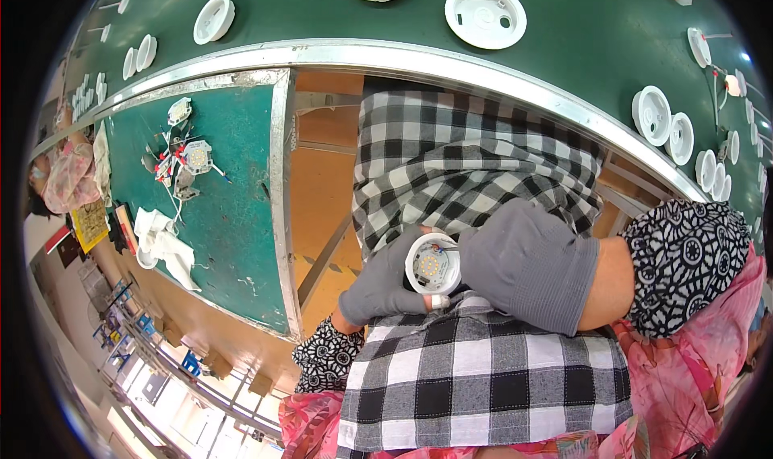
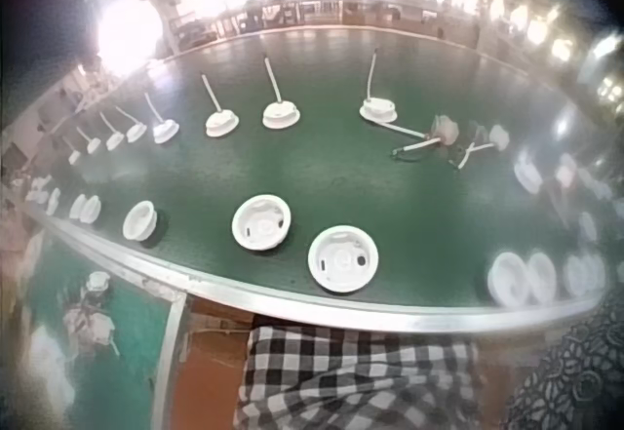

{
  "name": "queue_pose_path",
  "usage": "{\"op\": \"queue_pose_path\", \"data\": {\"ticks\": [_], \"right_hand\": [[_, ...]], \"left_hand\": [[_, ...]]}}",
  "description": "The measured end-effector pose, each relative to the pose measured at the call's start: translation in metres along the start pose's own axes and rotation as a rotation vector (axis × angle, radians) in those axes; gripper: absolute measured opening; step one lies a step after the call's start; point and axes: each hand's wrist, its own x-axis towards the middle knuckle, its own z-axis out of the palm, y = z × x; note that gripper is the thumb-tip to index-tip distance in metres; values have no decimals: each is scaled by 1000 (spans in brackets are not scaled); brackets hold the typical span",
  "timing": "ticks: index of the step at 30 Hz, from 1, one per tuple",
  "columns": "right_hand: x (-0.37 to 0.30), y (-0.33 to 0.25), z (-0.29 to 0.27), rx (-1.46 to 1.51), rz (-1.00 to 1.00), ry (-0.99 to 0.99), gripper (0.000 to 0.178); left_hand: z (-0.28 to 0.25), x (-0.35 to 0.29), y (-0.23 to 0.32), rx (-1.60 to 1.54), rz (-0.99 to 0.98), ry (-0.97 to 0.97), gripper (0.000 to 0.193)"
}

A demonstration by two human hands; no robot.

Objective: The person threads the wires of LED circuit components through plastic housings, presses each LED board into place inside the housing by hand, and places the assembled light fixtures onto a conveyor belt.

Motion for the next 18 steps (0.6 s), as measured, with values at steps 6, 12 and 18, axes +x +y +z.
{"op": "queue_pose_path", "data": {"ticks": [6,12,18], "right_hand": [[10,28,-2,158,-81,20,10],[20,37,-6,312,-54,-96,14],[33,38,-22,310,-27,-362,17]], "left_hand": [[-2,1,0,-8,-7,-11,94],[-3,2,-4,-8,-6,-42,97],[-1,2,-8,-35,-11,-56,101]]}}
